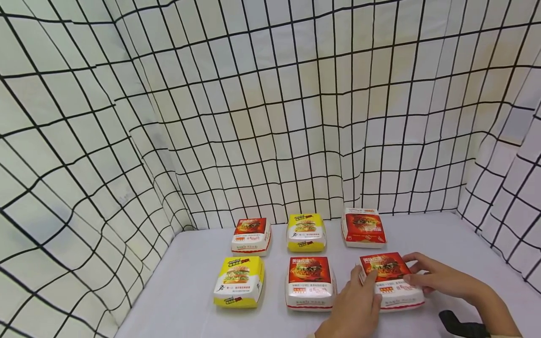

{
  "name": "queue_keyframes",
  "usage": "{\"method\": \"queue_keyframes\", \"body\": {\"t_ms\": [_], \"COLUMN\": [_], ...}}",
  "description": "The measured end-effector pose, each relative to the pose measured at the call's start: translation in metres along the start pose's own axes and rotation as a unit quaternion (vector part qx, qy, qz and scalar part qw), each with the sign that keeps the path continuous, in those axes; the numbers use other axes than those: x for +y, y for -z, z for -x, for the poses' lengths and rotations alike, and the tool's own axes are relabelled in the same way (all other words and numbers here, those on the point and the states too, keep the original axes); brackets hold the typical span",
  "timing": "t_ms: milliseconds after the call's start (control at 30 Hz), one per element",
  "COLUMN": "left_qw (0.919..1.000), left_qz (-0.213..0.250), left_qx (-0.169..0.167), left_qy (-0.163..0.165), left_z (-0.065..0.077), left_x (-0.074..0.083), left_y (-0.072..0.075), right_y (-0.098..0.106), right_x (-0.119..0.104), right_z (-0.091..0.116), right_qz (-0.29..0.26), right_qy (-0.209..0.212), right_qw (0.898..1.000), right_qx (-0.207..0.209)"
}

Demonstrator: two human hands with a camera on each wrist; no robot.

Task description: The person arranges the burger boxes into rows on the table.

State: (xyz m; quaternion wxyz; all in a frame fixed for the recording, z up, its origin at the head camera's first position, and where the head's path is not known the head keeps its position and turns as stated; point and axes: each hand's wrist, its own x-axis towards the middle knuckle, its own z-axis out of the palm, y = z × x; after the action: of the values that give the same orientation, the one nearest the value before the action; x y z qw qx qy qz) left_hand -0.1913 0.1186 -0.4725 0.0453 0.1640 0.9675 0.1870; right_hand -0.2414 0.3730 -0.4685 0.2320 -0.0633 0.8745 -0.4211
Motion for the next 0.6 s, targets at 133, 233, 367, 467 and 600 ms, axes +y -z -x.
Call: {"method": "queue_keyframes", "body": {"t_ms": [133, 233, 367, 467, 600], "left_qw": [0.9999, 0.9999, 0.9999, 0.9999, 0.9999], "left_qz": [-0.01, -0.005, -0.001, -0.007, -0.004], "left_qx": [0.007, 0.002, -0.007, -0.005, -0.005], "left_qy": [0.003, 0.011, 0.015, 0.009, 0.009], "left_z": [-0.0001, -0.0012, -0.0026, -0.003, -0.0038], "left_x": [0.0001, 0.0005, 0.0014, 0.0013, 0.0008], "left_y": [0.0003, 0.0003, -0.0014, -0.0014, -0.0009], "right_y": [-0.0002, -0.0003, 0.0004, 0.0007, 0.0009], "right_x": [-0.0025, -0.0034, -0.0019, -0.0009, -0.0009], "right_z": [-0.0003, -0.0006, -0.001, -0.0016, -0.0018], "right_qz": [0.003, 0.002, 0.001, 0.004, 0.007], "right_qy": [0.004, 0.002, -0.001, 0.001, -0.001], "right_qw": [1.0, 1.0, 1.0, 1.0, 1.0], "right_qx": [-0.001, -0.002, -0.004, -0.001, 0.003]}}
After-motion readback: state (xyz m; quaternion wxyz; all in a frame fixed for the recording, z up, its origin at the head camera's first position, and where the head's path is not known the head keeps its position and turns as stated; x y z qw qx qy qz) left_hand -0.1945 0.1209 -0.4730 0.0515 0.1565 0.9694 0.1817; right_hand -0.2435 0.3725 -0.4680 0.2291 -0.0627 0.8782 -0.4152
